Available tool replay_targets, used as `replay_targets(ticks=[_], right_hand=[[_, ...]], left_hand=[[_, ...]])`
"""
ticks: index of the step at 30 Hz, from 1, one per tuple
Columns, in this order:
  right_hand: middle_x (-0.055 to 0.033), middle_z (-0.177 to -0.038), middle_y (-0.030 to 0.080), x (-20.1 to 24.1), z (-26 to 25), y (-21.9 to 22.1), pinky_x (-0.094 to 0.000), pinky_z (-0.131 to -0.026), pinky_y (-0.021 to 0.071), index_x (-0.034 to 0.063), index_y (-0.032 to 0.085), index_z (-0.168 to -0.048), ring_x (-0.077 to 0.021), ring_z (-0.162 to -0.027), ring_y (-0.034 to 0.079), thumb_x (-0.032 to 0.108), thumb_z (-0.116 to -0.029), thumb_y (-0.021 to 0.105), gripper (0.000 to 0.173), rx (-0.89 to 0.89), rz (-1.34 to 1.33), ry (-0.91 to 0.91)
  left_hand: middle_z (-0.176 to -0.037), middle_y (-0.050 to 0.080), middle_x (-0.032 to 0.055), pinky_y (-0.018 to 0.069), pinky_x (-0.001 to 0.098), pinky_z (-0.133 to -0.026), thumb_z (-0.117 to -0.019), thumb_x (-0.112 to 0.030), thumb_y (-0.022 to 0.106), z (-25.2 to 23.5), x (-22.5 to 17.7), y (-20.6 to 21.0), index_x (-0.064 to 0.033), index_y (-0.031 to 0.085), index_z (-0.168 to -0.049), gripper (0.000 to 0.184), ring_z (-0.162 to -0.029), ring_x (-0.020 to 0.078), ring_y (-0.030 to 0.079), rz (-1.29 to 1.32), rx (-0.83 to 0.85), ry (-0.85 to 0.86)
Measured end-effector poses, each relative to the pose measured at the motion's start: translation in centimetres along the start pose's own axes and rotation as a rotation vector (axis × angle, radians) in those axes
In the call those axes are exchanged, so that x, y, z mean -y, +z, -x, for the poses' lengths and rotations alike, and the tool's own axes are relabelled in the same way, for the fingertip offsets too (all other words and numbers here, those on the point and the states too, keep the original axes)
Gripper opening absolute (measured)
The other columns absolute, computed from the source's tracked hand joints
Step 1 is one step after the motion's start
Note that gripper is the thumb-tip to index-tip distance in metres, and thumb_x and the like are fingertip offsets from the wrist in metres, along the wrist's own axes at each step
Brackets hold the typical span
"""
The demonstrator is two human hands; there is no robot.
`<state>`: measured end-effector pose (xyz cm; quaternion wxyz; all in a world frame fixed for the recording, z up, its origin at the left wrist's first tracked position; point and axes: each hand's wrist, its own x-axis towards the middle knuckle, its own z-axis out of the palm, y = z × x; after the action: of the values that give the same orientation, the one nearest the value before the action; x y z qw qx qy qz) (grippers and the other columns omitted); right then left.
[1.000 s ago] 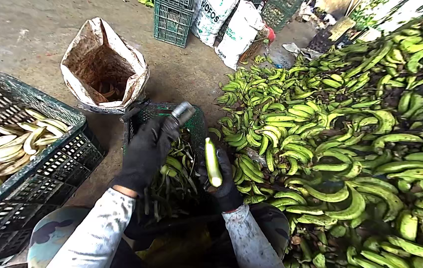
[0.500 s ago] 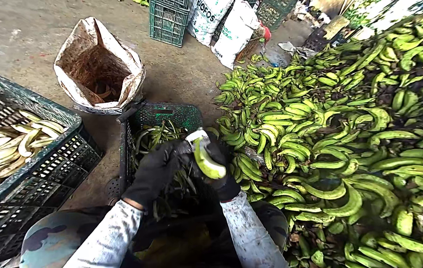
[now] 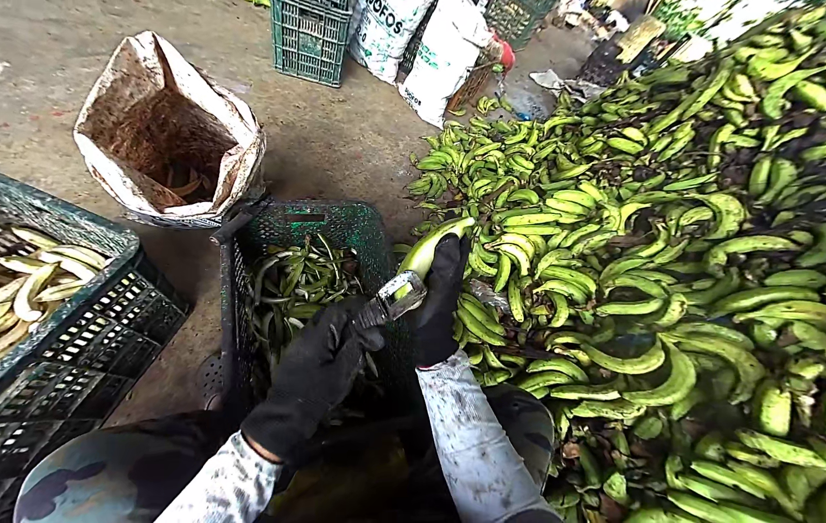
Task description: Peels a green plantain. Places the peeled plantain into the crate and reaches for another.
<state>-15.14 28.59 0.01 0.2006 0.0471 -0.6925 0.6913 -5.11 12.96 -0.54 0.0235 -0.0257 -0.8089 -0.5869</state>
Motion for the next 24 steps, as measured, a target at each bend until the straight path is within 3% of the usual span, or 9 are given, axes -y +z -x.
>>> replay_targets(ticks=[2, 4, 6, 8, 12, 14, 17, 21, 24], right_hand=[[-0.0023, -0.131, 0.059, -0.7, 1.0, -0.8, -0.0321, -0.088, 0.0552, 0.0193, 0.038, -0.154, -0.0090, -0.108, 0.061, 0.031, -0.1051, 0.048, 0.051, 0.199, -0.042, 0.056], [-0.0039, -0.096, 0.067, -1.5, 1.6, -1.2, -0.0292, -0.064, 0.0570, 0.0121, 0.058, -0.131, -0.0102, -0.075, 0.064, 0.024, -0.1039, 0.050, 0.030, 0.448, -0.203, 0.229], [-0.0069, -0.081, 0.069, -1.7, 1.8, -1.2, -0.0261, -0.054, 0.0567, 0.0095, 0.062, -0.114, -0.0124, -0.061, 0.066, 0.038, -0.1019, 0.049, 0.034, 0.695, -0.500, 0.539], [-0.0104, -0.083, 0.070, -1.8, 1.6, -1.6, -0.0249, -0.053, 0.0570, 0.0070, 0.062, -0.113, -0.0141, -0.061, 0.067, 0.044, -0.1015, 0.050, 0.041, 0.837, -0.638, 0.713], [-0.0108, -0.092, 0.072, -1.4, 1.6, -2.7, -0.0255, -0.048, 0.0562, 0.0079, 0.060, -0.118, -0.0143, -0.060, 0.067, 0.041, -0.0987, 0.056, 0.039, 1.025, -0.637, 0.794], [-0.0080, -0.090, 0.072, -1.3, 1.9, -3.1, -0.0256, -0.053, 0.0573, 0.0109, 0.064, -0.120, -0.0123, -0.063, 0.067, 0.035, -0.0971, 0.059, 0.034, 0.968, -0.586, 0.752], [-0.0108, -0.101, 0.069, -1.7, 1.3, -3.5, -0.0308, -0.070, 0.0594, 0.0115, 0.056, -0.138, -0.0161, -0.080, 0.068, 0.034, -0.0952, 0.062, 0.049, 0.697, -0.452, 0.632], [-0.0044, -0.109, 0.068, -0.9, 0.4, -2.0, -0.0343, -0.075, 0.0601, 0.0195, 0.053, -0.137, -0.0141, -0.090, 0.068, 0.039, -0.0996, 0.055, 0.042, 0.427, -0.422, 0.426], [-0.0013, -0.103, 0.067, 0.3, -0.6, 0.2, -0.0343, -0.074, 0.0602, 0.0194, 0.056, -0.125, -0.0124, -0.088, 0.067, 0.033, -0.1063, 0.043, 0.027, 0.203, -0.541, 0.336]], left_hand=[[-0.110, 0.071, 0.0013, 0.0571, 0.0428, -0.081, -0.1020, -0.043, 0.054, -1.0, 0.7, -0.9, -0.0224, 0.059, -0.140, 0.044, -0.090, 0.0135, 0.068, -0.088, -0.008, -0.014], [-0.118, 0.070, 0.0051, 0.0562, 0.0513, -0.086, -0.1030, -0.036, 0.054, -2.2, 1.8, -2.2, -0.0241, 0.059, -0.141, 0.040, -0.099, 0.0206, 0.069, -0.207, -0.053, -0.010], [-0.121, 0.068, 0.0120, 0.0522, 0.0604, -0.089, -0.1025, -0.035, 0.056, -2.9, 2.6, -3.1, -0.0242, 0.059, -0.143, 0.042, -0.104, 0.0308, 0.067, -0.317, -0.084, -0.026], [-0.122, 0.067, 0.0129, 0.0513, 0.0621, -0.088, -0.1025, -0.036, 0.055, -3.3, 3.1, -3.6, -0.0260, 0.058, -0.143, 0.042, -0.104, 0.0332, 0.067, -0.372, -0.075, -0.026], [-0.127, 0.067, 0.0118, 0.0521, 0.0616, -0.093, -0.1061, -0.034, 0.052, -4.3, 5.0, -4.3, -0.0234, 0.058, -0.143, 0.038, -0.111, 0.0308, 0.067, -0.290, -0.129, -0.041], [-0.125, 0.067, 0.0140, 0.0505, 0.0660, -0.091, -0.1071, -0.041, 0.049, -4.9, 5.8, -5.1, -0.0240, 0.055, -0.143, 0.040, -0.110, 0.0338, 0.066, -0.239, -0.184, -0.128], [-0.126, 0.067, 0.0107, 0.0516, 0.0633, -0.090, -0.1052, -0.049, 0.048, -4.4, 4.7, -5.0, -0.0269, 0.054, -0.145, 0.046, -0.109, 0.0302, 0.067, -0.257, -0.182, -0.107], [-0.122, 0.068, 0.0093, 0.0555, 0.0575, -0.084, -0.1030, -0.045, 0.051, -2.8, 2.6, -2.1, -0.0251, 0.056, -0.144, 0.046, -0.101, 0.0264, 0.069, -0.274, -0.127, -0.001], [-0.116, 0.071, 0.0118, 0.0554, 0.0577, -0.085, -0.1021, -0.056, 0.044, -1.8, 1.8, 0.1, -0.0217, 0.058, -0.144, 0.056, -0.101, 0.0303, 0.069, -0.344, -0.153, 0.101]])
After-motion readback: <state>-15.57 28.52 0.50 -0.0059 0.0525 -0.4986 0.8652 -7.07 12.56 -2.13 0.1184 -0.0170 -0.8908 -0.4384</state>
